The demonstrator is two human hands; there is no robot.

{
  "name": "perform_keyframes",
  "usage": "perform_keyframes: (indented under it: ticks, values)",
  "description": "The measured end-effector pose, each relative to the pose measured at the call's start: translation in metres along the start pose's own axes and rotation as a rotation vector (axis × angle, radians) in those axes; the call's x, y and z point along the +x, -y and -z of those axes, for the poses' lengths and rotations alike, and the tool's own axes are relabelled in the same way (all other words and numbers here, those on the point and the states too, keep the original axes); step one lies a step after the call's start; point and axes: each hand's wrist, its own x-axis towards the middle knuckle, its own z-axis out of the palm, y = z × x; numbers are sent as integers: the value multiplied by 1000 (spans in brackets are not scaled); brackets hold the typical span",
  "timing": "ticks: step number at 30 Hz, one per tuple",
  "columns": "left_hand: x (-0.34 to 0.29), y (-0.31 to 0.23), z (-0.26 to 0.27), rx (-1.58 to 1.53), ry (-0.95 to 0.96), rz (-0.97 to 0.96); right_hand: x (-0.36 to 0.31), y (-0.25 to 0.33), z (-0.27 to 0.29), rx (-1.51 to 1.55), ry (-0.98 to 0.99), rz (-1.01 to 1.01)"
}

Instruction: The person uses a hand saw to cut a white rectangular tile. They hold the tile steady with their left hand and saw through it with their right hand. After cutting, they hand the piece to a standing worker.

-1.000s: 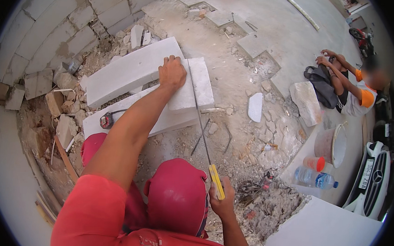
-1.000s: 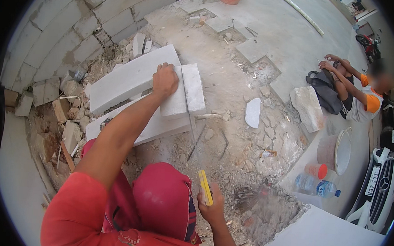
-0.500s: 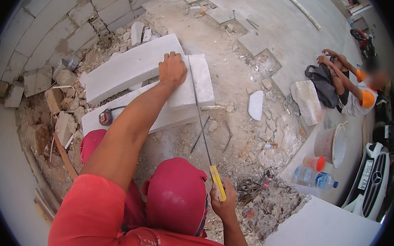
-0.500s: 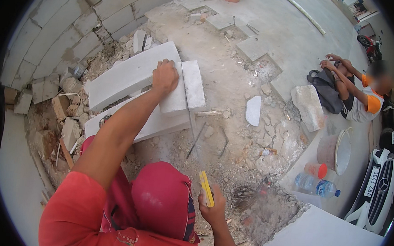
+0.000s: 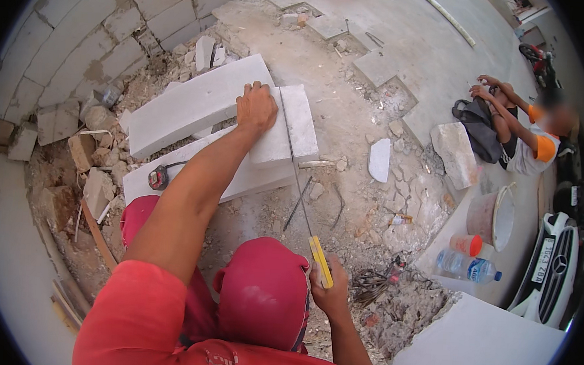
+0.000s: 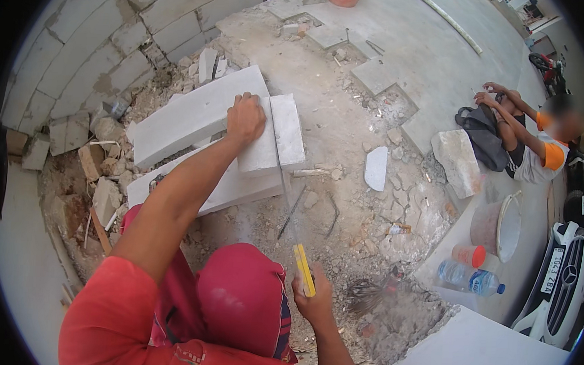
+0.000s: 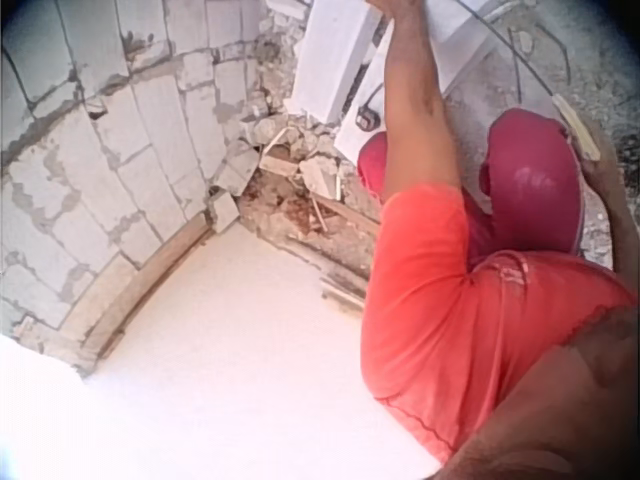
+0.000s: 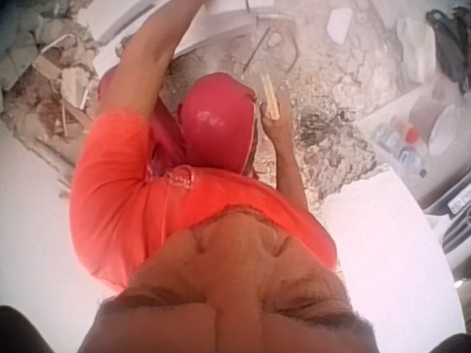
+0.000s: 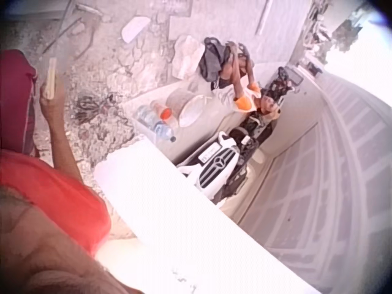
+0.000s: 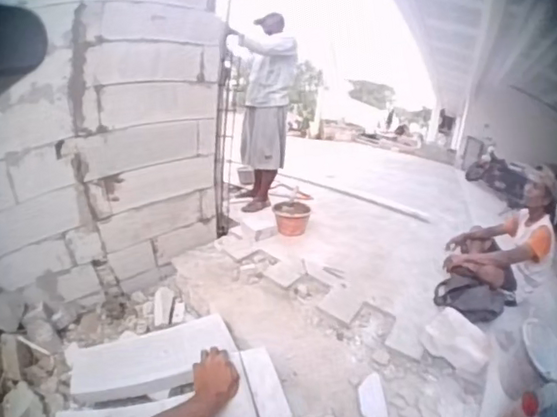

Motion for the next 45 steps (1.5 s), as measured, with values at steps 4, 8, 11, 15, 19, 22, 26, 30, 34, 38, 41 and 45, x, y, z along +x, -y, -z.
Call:
perform_keyframes:
  ticks: [4,8,11,15,19,22,26,30,34,38,41,45]
  values:
    - [5,-4,-6,6,14,-10,127,1,-50,-45,-99,197]
    - [3,-1,4,-10,34,18,53,-7,-37,1,10,-48]
    - [3,-2,2,-14,63,39,-10,-5,-2,-42,13,-5]
    - [-2,3,1,-23,27,-13,52,-8,-26,-41,48,2]
    - [3,-10,-1,-19,11,47,127,3,-48,-61,-45,91]
    - [-2,-3,-1,-2,-1,32,55,-7,-33,-73,8,-7]
    - [2,-1,3,-5,-17,-2,-8,7,11,-54,57,-57]
    - [5,-2,-5,1,17,-21,112,-5,-45,-49,-79,219]
    - [2,-6,-2,4,21,3,107,1,-49,20,-53,44]
    - [3,1,0,-14,-18,29,-3,-2,-7,-17,-11,19]
    - [-1,3,-3,-15,-7,-10,9,1,-10,-27,13,1]
    - [13,-5,-1,-16,-8,5,131,-3,-57,-64,-122,194]
